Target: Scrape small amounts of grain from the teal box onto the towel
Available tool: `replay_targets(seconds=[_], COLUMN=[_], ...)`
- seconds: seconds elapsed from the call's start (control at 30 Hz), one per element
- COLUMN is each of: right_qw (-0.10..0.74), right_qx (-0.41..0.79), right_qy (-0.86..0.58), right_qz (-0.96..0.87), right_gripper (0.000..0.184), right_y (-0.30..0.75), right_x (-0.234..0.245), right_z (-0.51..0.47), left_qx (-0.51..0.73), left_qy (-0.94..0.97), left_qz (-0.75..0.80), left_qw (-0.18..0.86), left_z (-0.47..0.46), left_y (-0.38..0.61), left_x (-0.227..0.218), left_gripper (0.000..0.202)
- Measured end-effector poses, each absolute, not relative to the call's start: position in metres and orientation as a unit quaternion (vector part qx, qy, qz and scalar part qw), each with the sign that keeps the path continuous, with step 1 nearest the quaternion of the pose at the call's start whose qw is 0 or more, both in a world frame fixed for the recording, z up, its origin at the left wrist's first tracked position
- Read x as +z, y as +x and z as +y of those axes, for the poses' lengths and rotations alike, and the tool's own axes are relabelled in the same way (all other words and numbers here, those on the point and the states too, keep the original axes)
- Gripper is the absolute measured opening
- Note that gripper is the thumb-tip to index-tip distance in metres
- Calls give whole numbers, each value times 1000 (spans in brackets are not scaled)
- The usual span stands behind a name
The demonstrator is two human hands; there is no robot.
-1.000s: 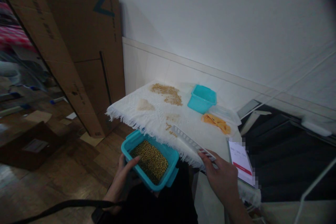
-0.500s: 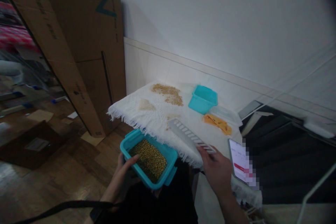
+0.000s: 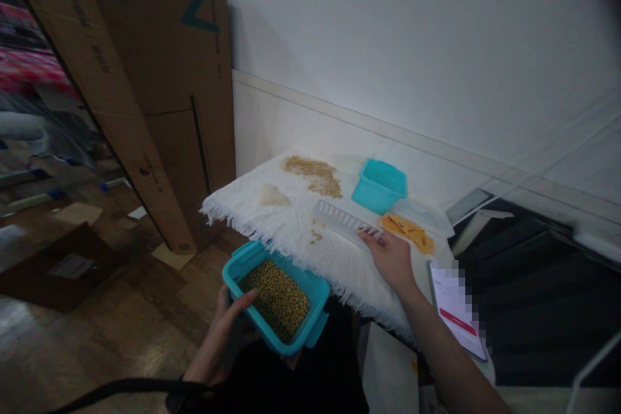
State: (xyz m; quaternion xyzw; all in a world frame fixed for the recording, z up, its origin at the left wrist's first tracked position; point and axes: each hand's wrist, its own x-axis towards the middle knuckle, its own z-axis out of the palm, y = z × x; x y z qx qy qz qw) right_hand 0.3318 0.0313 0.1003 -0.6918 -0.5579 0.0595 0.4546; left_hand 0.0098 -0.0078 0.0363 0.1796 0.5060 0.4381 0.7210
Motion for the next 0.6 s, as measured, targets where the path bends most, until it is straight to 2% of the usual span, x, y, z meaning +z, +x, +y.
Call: replay_targets(seconds=[0.23,0.6], right_qw=[462,474], right_qx=[58,45], right_qy=[-681,-680], right_qz=[-565,-558], right_gripper=[40,43], right_y=[334,338], right_x=[103,105], right_z=[30,24], left_qx=[445,442], left_qy=[169,185], left_qz=[511,508], left_qw=[716,716], left_z=[-9,-10], left_y=[12,13], left_x=[37,33], left_gripper=[52,56])
